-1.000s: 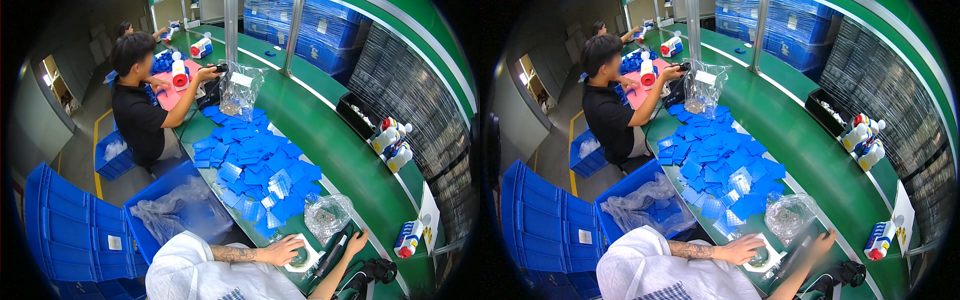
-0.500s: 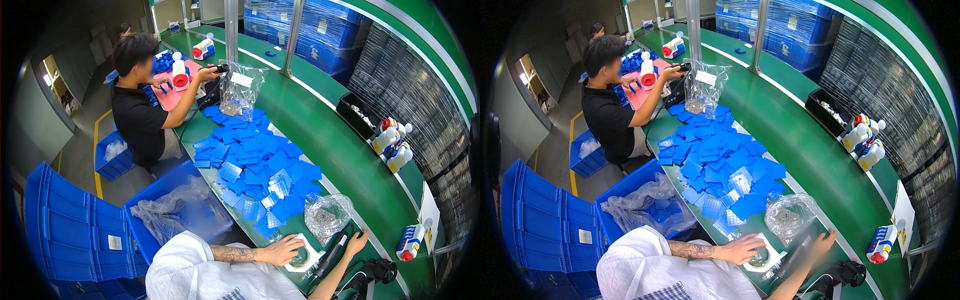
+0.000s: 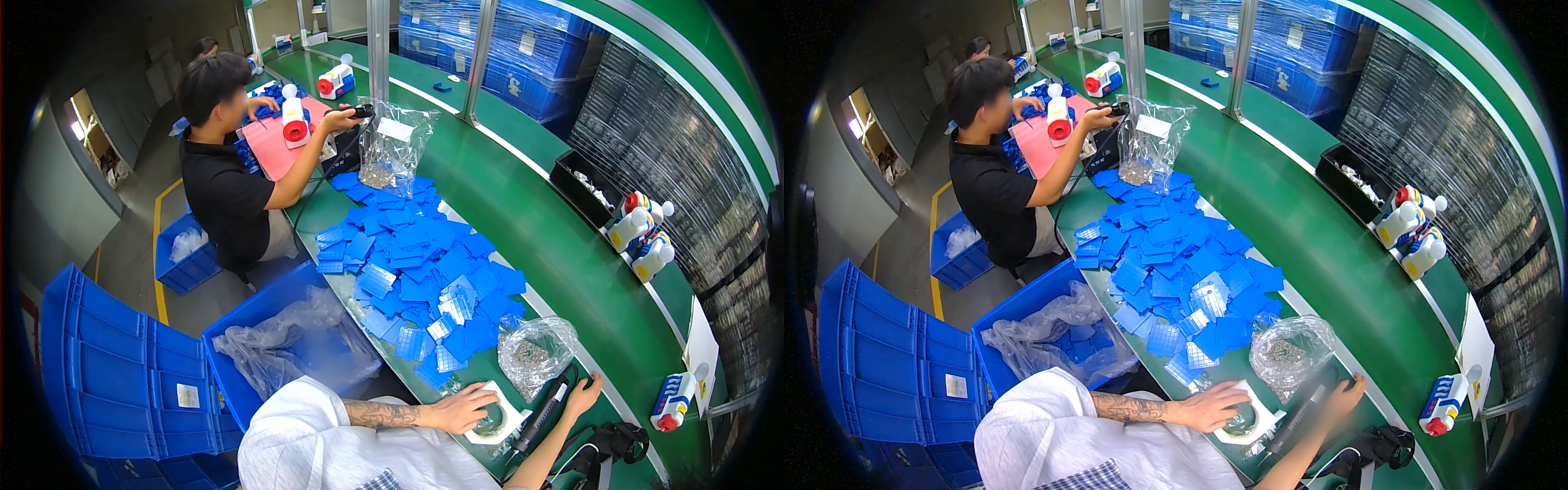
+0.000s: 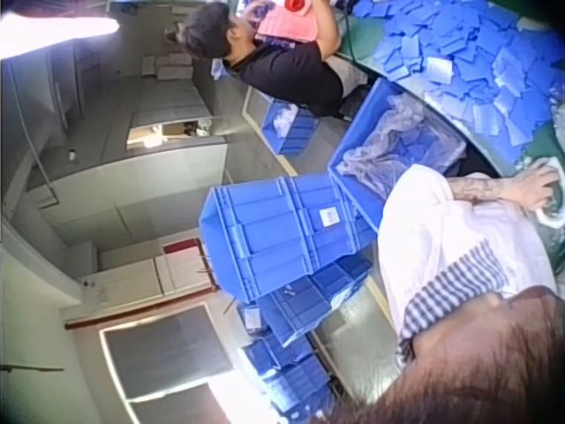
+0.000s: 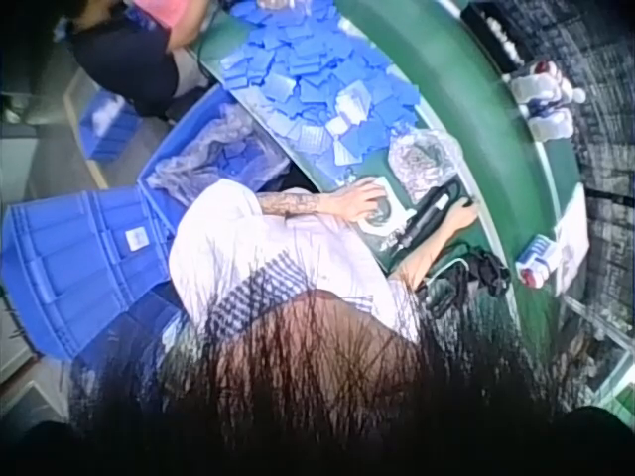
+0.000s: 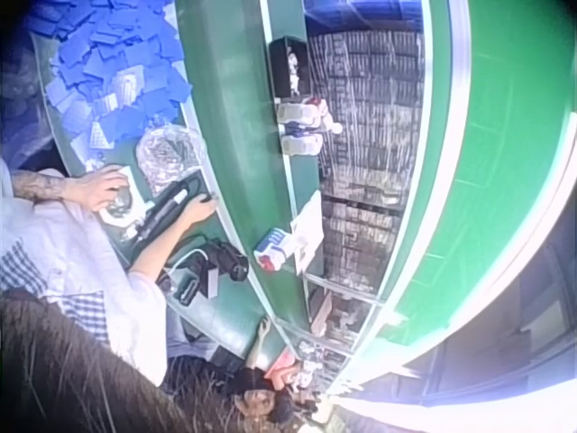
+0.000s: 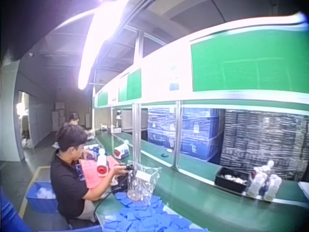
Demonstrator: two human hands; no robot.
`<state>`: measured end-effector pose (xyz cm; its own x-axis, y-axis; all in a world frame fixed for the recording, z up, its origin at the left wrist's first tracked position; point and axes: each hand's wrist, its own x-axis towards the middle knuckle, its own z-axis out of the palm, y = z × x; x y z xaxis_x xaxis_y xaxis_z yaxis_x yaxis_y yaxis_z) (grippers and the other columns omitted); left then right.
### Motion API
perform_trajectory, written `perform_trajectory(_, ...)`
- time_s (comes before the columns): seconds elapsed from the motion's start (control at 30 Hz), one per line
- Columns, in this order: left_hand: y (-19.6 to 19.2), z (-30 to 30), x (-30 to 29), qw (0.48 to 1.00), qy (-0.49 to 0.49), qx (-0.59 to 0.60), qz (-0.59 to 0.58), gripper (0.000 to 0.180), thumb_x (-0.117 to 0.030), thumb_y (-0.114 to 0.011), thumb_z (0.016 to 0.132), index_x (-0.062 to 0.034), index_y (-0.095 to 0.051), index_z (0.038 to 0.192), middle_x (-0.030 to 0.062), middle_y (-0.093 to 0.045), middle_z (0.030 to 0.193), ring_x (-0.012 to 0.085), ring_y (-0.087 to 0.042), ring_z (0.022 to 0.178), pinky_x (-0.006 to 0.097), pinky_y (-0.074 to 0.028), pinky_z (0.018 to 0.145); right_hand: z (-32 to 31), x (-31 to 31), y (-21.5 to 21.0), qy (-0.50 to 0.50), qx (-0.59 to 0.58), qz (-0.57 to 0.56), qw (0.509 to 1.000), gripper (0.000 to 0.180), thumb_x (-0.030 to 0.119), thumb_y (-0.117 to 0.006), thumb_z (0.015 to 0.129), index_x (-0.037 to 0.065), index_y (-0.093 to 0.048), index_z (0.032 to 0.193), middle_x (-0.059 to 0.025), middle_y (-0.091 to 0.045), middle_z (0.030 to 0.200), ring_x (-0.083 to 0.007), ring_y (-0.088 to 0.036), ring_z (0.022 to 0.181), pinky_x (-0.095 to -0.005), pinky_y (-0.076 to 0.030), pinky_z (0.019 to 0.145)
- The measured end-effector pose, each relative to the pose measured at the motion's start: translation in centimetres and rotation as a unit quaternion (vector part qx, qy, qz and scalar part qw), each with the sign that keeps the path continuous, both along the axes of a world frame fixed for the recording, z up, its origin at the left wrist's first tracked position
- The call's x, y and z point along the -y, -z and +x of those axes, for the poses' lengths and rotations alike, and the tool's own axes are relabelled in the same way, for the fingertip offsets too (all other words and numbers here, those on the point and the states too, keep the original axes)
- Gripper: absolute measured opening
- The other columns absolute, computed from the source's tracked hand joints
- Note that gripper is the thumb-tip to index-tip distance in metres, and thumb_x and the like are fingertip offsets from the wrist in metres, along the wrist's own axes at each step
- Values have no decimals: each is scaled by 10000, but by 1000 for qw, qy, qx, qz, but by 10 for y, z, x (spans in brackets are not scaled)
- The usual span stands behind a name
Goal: Assembling toy foam blasters on a factory assembly line using an electric screwdriver.
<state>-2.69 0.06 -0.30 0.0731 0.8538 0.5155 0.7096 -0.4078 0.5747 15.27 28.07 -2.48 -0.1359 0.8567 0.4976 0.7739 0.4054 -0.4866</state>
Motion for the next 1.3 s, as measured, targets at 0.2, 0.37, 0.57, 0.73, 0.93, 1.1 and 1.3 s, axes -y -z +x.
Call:
perform_trajectory(0.2,0,0,-1,1000,0,2,-1,156,-98,-567,633,-2,-509,741,191,-400,1166,305,-357,1159,496,-218,996,0,-2,2,1,5,7,1000,293,71,-499,746,-24,-526,1022,-186,-507,1112,-327,-446,1074,-378,-326,926)
perform_trajectory(0.37,1,1,0,1000,-2,2,3,156,-97,-568,628,-3,-508,738,190,-399,1165,304,-357,1159,497,-217,997,1,-2,4,2,6,12,1000,292,70,-495,744,-28,-526,1018,-185,-510,1105,-328,-451,1065,-379,-330,919)
perform_trajectory(0.57,0,0,0,1000,0,-3,4,171,-104,-579,622,-7,-505,742,189,-397,1167,306,-356,1159,496,-218,996,0,0,2,2,4,18,1000,292,68,-492,742,-28,-525,1016,-183,-512,1098,-330,-455,1057,-380,-336,910)
perform_trajectory(0.73,-1,0,1,1000,-1,-4,-2,174,-104,-579,624,-7,-506,748,188,-395,1168,304,-355,1160,493,-221,994,-2,2,-1,-1,1,11,1000,292,68,-492,742,-24,-521,1018,-183,-512,1100,-328,-455,1058,-379,-339,907)
perform_trajectory(0.93,0,0,1,1000,4,-2,-7,185,-99,-576,624,5,-505,759,205,-387,1183,315,-359,1157,500,-234,991,2,-1,3,-5,6,21,1000,298,72,-491,744,-23,-521,1024,-178,-516,1091,-325,-458,1053,-379,-338,908)
perform_trajectory(1.1,2,0,0,1000,6,1,-9,202,-92,-575,620,15,-502,774,221,-381,1197,328,-366,1154,512,-244,989,1,0,1,-5,1,6,1000,302,74,-489,743,-25,-521,1027,-176,-518,1092,-324,-459,1052,-379,-336,909)
perform_trajectory(1.3,4,-1,-1,1000,3,4,-1,147,-105,-562,644,1,-512,732,193,-392,1176,313,-348,1163,491,-224,992,-7,9,-10,-2,-3,10,1000,303,69,-488,741,-29,-519,1026,-174,-527,1072,-325,-470,1032,-374,-341,903)
